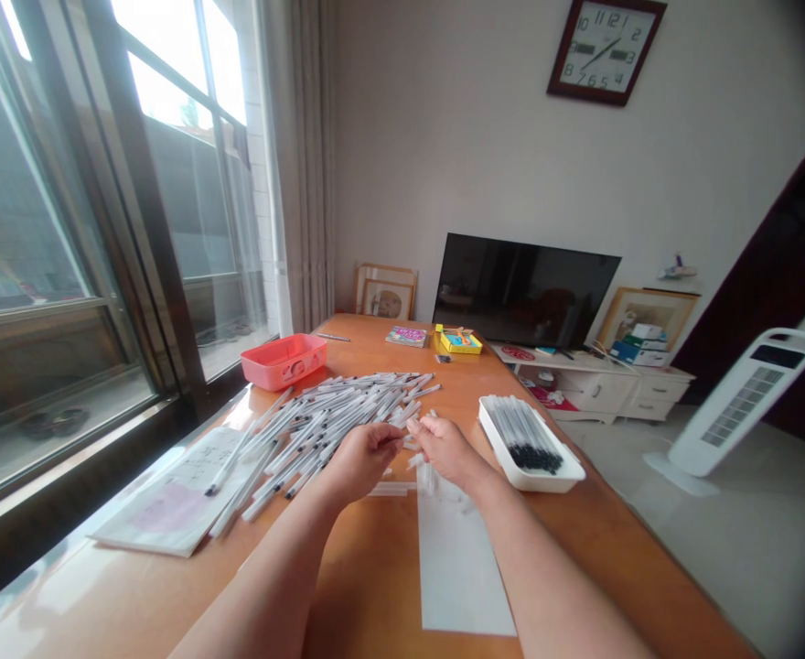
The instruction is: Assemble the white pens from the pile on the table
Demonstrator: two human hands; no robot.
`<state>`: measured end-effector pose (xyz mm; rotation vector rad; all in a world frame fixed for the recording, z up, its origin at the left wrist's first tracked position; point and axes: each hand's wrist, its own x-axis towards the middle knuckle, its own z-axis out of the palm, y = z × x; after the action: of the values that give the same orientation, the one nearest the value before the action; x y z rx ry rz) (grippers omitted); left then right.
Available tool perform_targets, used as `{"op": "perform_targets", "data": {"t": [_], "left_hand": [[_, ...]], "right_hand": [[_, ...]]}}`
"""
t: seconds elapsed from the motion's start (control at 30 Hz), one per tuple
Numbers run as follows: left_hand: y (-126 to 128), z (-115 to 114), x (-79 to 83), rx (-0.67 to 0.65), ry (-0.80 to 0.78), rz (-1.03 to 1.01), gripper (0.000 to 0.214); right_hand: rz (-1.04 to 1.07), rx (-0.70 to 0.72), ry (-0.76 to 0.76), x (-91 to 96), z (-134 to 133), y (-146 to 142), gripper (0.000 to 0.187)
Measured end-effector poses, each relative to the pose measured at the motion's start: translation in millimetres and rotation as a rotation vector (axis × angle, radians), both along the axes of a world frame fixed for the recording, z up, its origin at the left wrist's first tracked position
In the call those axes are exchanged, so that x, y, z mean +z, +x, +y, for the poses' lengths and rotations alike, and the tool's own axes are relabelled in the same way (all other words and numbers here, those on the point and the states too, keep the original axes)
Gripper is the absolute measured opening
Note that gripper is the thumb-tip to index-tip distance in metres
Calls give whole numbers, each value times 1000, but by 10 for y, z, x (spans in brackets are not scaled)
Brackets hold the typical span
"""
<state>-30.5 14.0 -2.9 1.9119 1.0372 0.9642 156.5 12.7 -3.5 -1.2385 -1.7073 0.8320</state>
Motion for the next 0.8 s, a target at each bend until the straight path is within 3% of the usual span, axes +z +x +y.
{"op": "perform_targets", "data": {"t": [0.17, 0.43, 0.63, 0.8], "left_hand": [[-6, -1, 19, 17, -11, -26, 34], [-17, 21, -16, 17, 7, 1, 29], [30, -11, -40, 33, 95, 40, 31], [47, -30, -19, 53, 117, 36, 33]], "right_hand": [[57, -39, -71, -2, 9, 15, 63], [82, 26, 7, 8, -34, -1, 37], [-42, -109, 87, -139, 67, -6, 53], [20, -95, 21, -101, 65, -7, 61]]}}
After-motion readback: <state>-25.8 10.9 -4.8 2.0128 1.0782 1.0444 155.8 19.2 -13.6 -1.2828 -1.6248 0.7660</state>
